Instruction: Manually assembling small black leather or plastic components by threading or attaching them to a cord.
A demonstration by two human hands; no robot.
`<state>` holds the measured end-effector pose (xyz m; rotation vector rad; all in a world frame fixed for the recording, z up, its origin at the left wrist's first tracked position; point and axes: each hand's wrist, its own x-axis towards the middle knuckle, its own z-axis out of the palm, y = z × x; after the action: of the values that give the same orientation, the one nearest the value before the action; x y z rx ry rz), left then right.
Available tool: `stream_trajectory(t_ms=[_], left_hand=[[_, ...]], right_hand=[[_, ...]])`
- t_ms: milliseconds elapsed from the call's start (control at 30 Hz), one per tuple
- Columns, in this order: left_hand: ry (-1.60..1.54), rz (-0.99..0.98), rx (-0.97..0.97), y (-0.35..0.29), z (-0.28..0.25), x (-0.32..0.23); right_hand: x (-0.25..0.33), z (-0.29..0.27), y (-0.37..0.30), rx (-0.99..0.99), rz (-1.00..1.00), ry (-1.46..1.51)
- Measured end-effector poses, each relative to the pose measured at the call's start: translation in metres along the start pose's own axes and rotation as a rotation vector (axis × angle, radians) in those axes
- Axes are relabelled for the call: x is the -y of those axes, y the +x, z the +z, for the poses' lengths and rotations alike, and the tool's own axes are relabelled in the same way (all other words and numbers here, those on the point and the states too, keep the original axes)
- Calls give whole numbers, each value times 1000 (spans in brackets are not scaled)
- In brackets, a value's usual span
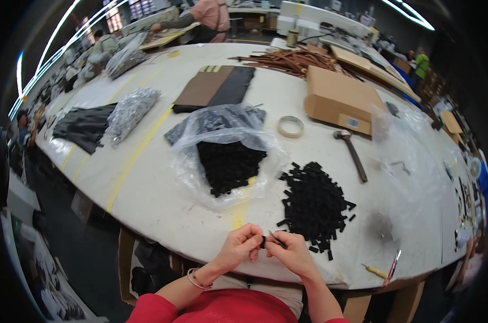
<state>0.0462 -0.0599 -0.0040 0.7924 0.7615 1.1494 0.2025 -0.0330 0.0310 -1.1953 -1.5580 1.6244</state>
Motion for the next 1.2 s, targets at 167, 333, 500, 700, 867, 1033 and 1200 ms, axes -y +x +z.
stream_trajectory(t_ms=[167,333,500,700,867,1033,1200], left_hand=[[287,298,-141,1,14,-1],[427,598,-299,6,14,9],[756,868,-413,2,7,15],[297,601,-293,-5,8,9],[-8,492,-293,3,5,19],[-510,134,9,-1,0,18],[-460,161,52,-9,-7,16]], right_hand=[[5,1,2,-131,-79,-110],[-6,5,12,-323,-322,-296],[-5,16,15,-293,-297,-382],[-21,12,15,-320,-471,-600],[-21,15,15,-281,-793,-902],[-12,24,11,-282,-664,-770],[-1,26,10,-164,-368,-300]])
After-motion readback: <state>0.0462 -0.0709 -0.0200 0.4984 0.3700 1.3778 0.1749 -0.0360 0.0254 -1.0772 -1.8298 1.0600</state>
